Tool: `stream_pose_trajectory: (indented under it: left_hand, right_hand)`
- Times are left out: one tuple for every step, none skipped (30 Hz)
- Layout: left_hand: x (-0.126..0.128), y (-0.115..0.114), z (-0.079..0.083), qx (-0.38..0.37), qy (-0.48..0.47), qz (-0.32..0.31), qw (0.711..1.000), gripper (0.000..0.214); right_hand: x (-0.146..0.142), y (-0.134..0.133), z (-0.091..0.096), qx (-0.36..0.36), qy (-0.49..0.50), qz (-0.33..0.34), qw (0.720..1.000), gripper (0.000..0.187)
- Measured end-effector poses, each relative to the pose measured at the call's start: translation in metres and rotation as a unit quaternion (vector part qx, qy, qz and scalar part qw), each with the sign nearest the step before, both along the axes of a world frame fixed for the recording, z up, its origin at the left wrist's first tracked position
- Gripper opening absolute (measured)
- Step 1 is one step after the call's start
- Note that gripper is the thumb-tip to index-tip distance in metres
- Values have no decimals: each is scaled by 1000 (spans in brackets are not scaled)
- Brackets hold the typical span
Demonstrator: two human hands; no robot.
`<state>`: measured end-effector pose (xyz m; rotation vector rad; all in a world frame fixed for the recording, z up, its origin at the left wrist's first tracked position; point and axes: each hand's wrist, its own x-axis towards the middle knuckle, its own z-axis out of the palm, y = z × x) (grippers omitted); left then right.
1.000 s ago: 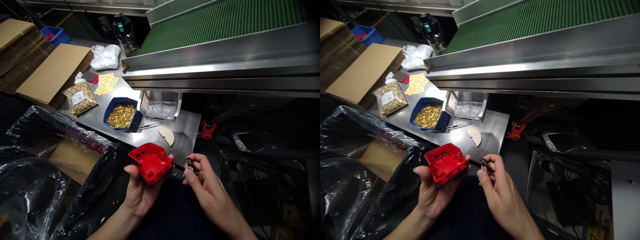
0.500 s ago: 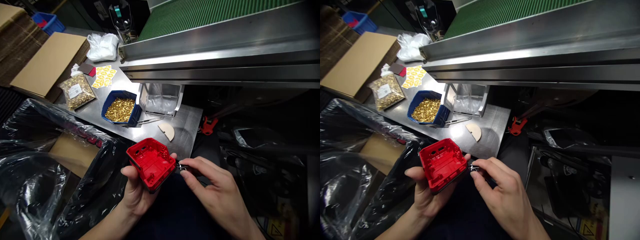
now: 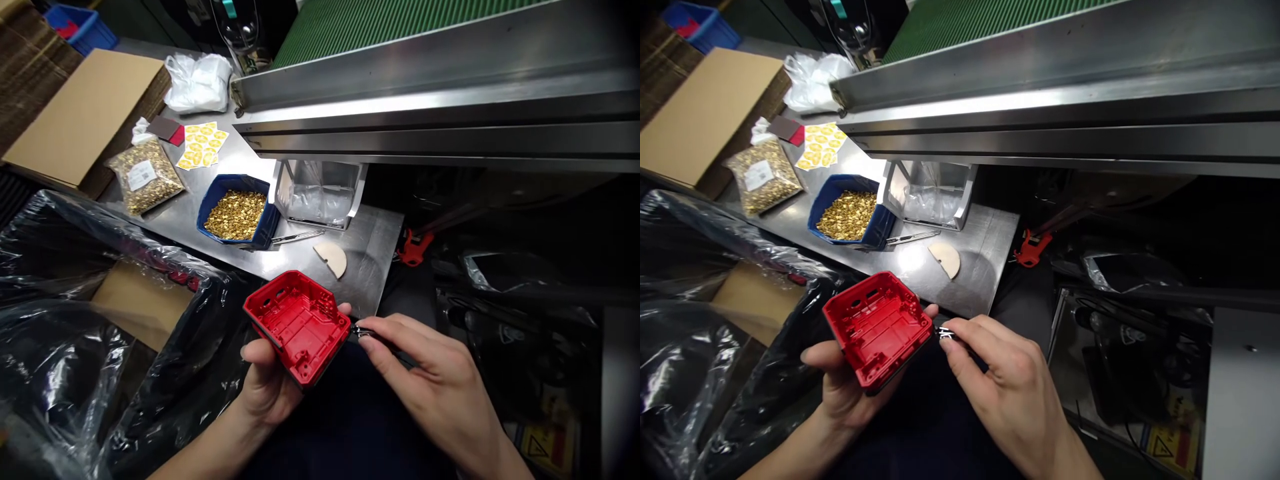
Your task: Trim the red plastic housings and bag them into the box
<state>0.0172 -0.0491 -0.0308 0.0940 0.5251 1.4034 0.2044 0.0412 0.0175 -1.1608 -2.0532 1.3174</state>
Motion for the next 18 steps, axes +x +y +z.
stream_pose_trajectory:
  left_hand:
    - [0, 0, 0, -3, 2, 0, 1000, 92]
    - [0, 0, 1, -5, 3, 2, 1000, 91]
    - [0, 1, 1, -4, 3, 4, 1000, 90]
    - [0, 1, 2, -1, 1, 4, 1000, 89]
    - [0, 2, 3, 3, -1, 6, 1000, 87]
    - [0, 3, 3, 6, -4, 6, 1000, 86]
    - [0, 3, 3, 10, -7, 7, 1000, 85]
    - [0, 4, 3, 11, -9, 9, 1000, 84]
    - [1, 4, 3, 10, -8, 11, 1000, 84]
    - [2, 4, 3, 5, -4, 14, 1000, 84]
    - [2, 4, 3, -2, 4, 19, 1000, 86]
    - [3, 3, 3, -11, 17, 25, 999, 89]
    - [4, 3, 3, -24, 34, 33, 999, 92]
    - [5, 3, 4, -36, 56, 41, 997, 97]
    - [6, 3, 4, -45, 78, 48, 995, 100]
    - [6, 3, 5, -49, 100, 50, 993, 102]
    - [7, 4, 5, -47, 118, 48, 991, 103]
    - [7, 4, 5, -39, 133, 37, 990, 102]
  right_hand:
    - [0, 0, 1, 3, 2, 3, 1000, 23]
    - [1, -1, 2, 5, 3, 6, 1000, 25]
    - [1, -1, 2, 4, 3, 7, 1000, 26]
    - [1, -1, 2, 2, 3, 9, 1000, 27]
    - [1, -1, 2, -4, 3, 11, 1000, 26]
    - [1, -1, 0, -12, 6, 8, 1000, 25]
    - [1, 0, -3, -26, 13, -9, 1000, 22]
    - [1, 2, -6, -48, 28, -46, 997, 19]
    - [2, 3, -11, -77, 53, -101, 990, 16]
    - [2, 5, -16, -115, 86, -166, 976, 13]
    - [3, 7, -21, -157, 121, -226, 954, 13]
    - [3, 8, -26, -200, 150, -270, 930, 17]
    - [3, 7, -30, -241, 166, -284, 913, 21]
    - [3, 6, -32, -277, 166, -270, 907, 25]
    - [2, 3, -32, -304, 153, -240, 909, 29]
    - [0, -1, -31, -319, 133, -205, 916, 32]
    - [-3, -4, -29, -322, 115, -174, 923, 35]
    - [-6, -8, -26, -318, 103, -147, 931, 37]
